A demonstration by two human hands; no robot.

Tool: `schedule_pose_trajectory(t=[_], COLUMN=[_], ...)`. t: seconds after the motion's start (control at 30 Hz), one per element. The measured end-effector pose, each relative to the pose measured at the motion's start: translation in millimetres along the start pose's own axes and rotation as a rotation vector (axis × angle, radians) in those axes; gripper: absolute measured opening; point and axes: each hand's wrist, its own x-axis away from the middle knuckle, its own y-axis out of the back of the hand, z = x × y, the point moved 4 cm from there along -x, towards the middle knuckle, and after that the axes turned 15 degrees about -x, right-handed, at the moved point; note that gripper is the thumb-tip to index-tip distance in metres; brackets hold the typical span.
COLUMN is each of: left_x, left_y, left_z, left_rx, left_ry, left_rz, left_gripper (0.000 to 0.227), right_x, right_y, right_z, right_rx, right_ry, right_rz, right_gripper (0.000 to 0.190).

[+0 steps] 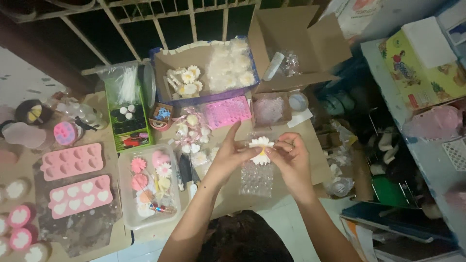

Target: Cutting bubble wrap and packing artificial daisy flowers into small plastic bags.

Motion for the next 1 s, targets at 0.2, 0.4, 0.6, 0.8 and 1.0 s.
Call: schedule_pose_trajectory(t=[0.2,0.4,0.6,0.8,1.0], left_x=[-15.0,-11.7,-24.0,-29.2,-16.6], left_y=[9.5,9.7,21.3,27.4,16.4], left_z=[52.9,17.1,37.2,47.4,37.8], left_rx=[0.105,0.036,0.177,0.150,0.091], left_ry=[0.123,0.150,0.203,0.101,-0.159], left_rz=[0.071,-0.064,-0.105,-0.173,-0.119], left_gripper=[0.076,0.091,0.088,0.092,0.098], right_x=[-1.9,-1.9,15.4,41.9,12.9], right_y=[7.3,18.3,-3.0,-39.6,-7.7], right_z=[-11.2,-22.7,19.4,25.9,-10.5], right_rx=[0.160,0.365,1.035,0.945,0.477], right_ry=[0.046,-0.049,0.703,0.973,0.493], right_rz=[-0.009,-0.008,0.298,0.451,0.083], right_gripper=[0.033,0.018,0.044,0.029,0.014])
